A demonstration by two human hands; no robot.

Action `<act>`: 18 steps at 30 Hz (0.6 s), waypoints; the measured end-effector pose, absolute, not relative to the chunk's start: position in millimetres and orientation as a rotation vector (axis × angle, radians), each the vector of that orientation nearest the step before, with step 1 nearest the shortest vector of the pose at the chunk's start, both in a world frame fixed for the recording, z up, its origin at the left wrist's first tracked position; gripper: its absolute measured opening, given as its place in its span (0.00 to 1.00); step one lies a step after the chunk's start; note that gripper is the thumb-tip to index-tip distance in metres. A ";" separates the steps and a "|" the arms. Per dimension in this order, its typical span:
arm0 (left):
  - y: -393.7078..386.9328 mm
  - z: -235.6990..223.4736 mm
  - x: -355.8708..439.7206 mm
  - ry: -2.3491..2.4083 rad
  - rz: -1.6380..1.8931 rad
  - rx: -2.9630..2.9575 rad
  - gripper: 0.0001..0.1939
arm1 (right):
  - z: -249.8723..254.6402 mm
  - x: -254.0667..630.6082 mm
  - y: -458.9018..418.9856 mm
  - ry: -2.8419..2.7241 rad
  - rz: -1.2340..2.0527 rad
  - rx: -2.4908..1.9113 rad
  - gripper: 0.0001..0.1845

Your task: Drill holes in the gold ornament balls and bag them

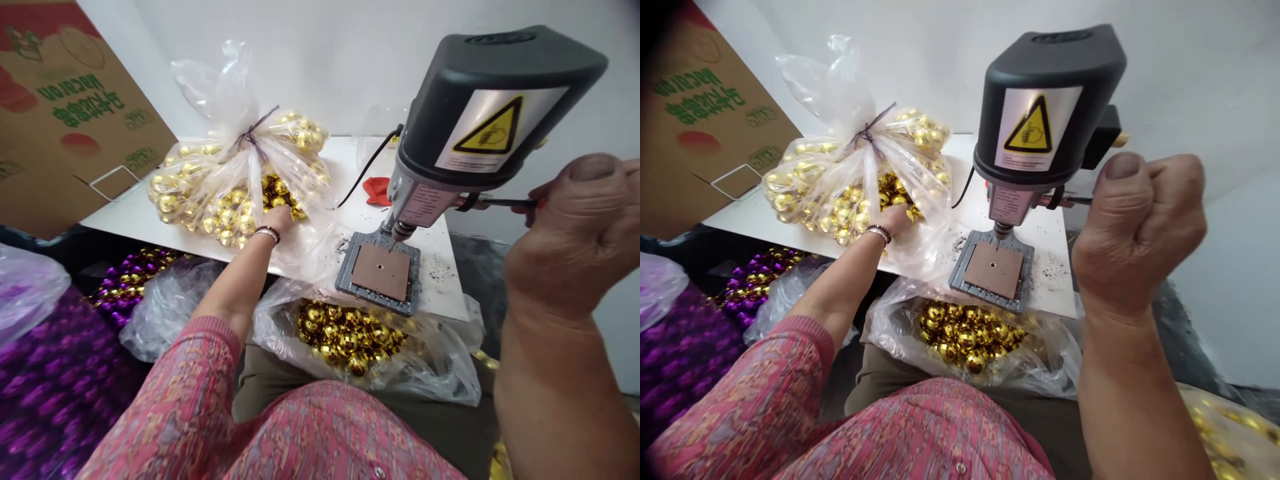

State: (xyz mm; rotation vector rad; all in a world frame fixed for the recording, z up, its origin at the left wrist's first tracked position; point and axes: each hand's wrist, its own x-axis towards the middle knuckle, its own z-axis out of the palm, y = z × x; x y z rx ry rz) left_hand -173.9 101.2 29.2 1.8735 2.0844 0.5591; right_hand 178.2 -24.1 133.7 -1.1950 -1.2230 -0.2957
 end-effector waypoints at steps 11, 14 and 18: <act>34.1 52.4 -155.6 1.627 0.775 1.727 0.30 | 149.5 188.8 -9.6 -1.300 -0.206 -1.208 0.28; 4.8 56.2 -144.0 1.209 0.888 1.550 0.35 | 170.8 191.4 10.6 -1.276 -0.138 -1.229 0.26; -18.9 49.7 -120.6 0.979 0.863 1.422 0.35 | 193.3 187.5 34.3 -1.188 0.011 -1.302 0.28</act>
